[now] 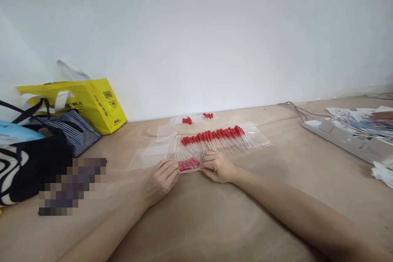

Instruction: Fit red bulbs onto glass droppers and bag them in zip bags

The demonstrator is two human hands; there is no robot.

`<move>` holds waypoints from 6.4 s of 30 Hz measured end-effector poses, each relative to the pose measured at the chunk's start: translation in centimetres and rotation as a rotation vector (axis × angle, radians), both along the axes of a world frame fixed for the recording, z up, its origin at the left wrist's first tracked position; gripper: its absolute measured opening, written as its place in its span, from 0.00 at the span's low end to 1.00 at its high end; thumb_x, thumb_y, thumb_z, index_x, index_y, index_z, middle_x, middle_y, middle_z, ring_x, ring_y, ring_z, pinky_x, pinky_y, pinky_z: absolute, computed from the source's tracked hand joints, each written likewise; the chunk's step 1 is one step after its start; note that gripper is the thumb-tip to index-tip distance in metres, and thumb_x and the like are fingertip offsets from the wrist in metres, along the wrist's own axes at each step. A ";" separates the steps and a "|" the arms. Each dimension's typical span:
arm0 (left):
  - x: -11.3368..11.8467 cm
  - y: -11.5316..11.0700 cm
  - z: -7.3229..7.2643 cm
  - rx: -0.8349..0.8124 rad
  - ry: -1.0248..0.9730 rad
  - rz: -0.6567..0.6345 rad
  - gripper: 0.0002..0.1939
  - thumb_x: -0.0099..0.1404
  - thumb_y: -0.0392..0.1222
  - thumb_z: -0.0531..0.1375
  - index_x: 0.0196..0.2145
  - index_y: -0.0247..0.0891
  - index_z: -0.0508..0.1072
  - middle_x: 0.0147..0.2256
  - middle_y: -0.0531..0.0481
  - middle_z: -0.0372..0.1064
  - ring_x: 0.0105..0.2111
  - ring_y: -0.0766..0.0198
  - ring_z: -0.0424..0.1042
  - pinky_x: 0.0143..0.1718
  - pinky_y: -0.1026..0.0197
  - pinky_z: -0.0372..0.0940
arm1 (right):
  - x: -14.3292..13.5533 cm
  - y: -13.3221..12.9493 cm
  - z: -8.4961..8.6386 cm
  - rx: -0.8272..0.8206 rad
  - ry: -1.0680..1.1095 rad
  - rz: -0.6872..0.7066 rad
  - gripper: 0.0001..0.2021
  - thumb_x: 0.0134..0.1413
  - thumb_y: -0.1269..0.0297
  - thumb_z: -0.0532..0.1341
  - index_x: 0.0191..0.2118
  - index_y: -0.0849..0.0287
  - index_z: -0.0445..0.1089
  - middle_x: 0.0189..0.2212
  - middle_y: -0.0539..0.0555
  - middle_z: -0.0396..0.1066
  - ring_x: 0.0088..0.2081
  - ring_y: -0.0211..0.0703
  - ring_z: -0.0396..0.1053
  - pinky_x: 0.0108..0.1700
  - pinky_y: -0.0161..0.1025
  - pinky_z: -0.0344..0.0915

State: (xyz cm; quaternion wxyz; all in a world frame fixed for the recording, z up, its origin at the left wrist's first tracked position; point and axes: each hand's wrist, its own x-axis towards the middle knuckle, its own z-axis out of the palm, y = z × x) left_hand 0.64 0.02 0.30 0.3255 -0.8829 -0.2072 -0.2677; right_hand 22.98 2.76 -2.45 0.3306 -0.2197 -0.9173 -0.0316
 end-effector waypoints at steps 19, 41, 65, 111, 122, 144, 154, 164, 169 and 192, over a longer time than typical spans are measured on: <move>-4.5 10.1 0.7 -0.649 -0.279 0.758 0.18 0.58 0.40 0.49 0.45 0.32 0.66 0.47 0.42 0.65 0.47 0.56 0.63 0.47 0.58 0.58 | -3.6 2.4 2.3 -0.253 0.002 -0.254 0.15 0.44 0.51 0.60 0.32 0.59 0.71 0.29 0.52 0.67 0.34 0.40 0.61 0.37 0.37 0.52; -5.3 8.2 0.5 -0.578 -0.202 0.909 0.16 0.57 0.38 0.49 0.40 0.35 0.71 0.44 0.42 0.68 0.45 0.53 0.65 0.45 0.55 0.59 | -4.3 0.8 1.2 -0.271 -0.001 0.146 0.15 0.58 0.63 0.49 0.41 0.62 0.70 0.40 0.56 0.70 0.41 0.36 0.65 0.43 0.31 0.59; -5.2 9.4 0.0 -0.730 -0.009 0.743 0.23 0.65 0.45 0.41 0.56 0.41 0.54 0.58 0.52 0.50 0.58 0.61 0.45 0.57 0.53 0.39 | -4.4 2.2 1.9 -0.157 -0.016 -0.183 0.21 0.53 0.51 0.52 0.44 0.61 0.67 0.41 0.56 0.67 0.44 0.44 0.60 0.46 0.41 0.54; 1.7 -1.5 -0.2 -1.018 0.160 0.190 0.47 0.54 0.64 0.51 0.60 0.32 0.38 0.60 0.37 0.37 0.59 0.48 0.38 0.57 0.45 0.41 | -2.0 9.4 2.1 -0.416 0.055 -0.852 0.15 0.49 0.53 0.55 0.36 0.55 0.72 0.44 0.58 0.65 0.49 0.53 0.54 0.51 0.58 0.36; 2.1 -2.6 -0.7 -0.912 -0.022 0.293 0.47 0.50 0.65 0.53 0.59 0.34 0.44 0.57 0.37 0.49 0.56 0.46 0.48 0.55 0.42 0.45 | -1.2 10.0 3.0 -0.638 0.449 -0.717 0.09 0.46 0.61 0.56 0.31 0.61 0.66 0.30 0.54 0.69 0.36 0.43 0.65 0.40 0.44 0.59; 3.9 -2.6 -0.3 -1.089 -0.101 0.323 0.46 0.52 0.61 0.55 0.59 0.38 0.39 0.59 0.38 0.43 0.58 0.46 0.44 0.55 0.41 0.44 | 1.5 -1.6 -0.2 -1.103 1.209 -0.212 0.22 0.36 0.46 0.61 0.31 0.56 0.53 0.21 0.45 0.64 0.22 0.35 0.66 0.27 0.35 0.62; 7.4 -2.1 -0.5 -1.068 -0.091 0.225 0.47 0.51 0.62 0.56 0.58 0.34 0.41 0.57 0.39 0.49 0.56 0.49 0.48 0.56 0.44 0.43 | 4.7 -1.5 0.4 -1.149 0.581 -0.057 0.16 0.32 0.56 0.67 0.27 0.60 0.66 0.14 0.42 0.59 0.16 0.28 0.50 0.19 0.29 0.47; 3.7 -1.8 1.4 -1.128 0.027 0.108 0.37 0.51 0.60 0.57 0.55 0.44 0.52 0.53 0.45 0.56 0.53 0.49 0.55 0.52 0.46 0.53 | 5.1 -1.8 0.3 -1.070 0.427 0.005 0.14 0.34 0.63 0.66 0.26 0.58 0.61 0.15 0.41 0.58 0.16 0.27 0.49 0.18 0.28 0.45; 0.1 -1.7 1.1 -1.181 0.068 0.189 0.34 0.56 0.57 0.53 0.58 0.44 0.49 0.58 0.46 0.47 0.57 0.48 0.46 0.54 0.44 0.48 | 4.9 -1.5 -0.2 -1.044 0.388 -0.070 0.12 0.33 0.59 0.67 0.24 0.60 0.66 0.14 0.43 0.59 0.16 0.28 0.51 0.17 0.28 0.47; 0.2 -1.7 0.4 -1.128 0.033 0.113 0.33 0.58 0.55 0.53 0.58 0.45 0.47 0.58 0.48 0.49 0.56 0.50 0.49 0.55 0.44 0.47 | 3.3 1.1 0.7 -1.095 0.357 -0.110 0.10 0.35 0.62 0.64 0.25 0.60 0.65 0.18 0.47 0.65 0.21 0.33 0.62 0.22 0.30 0.57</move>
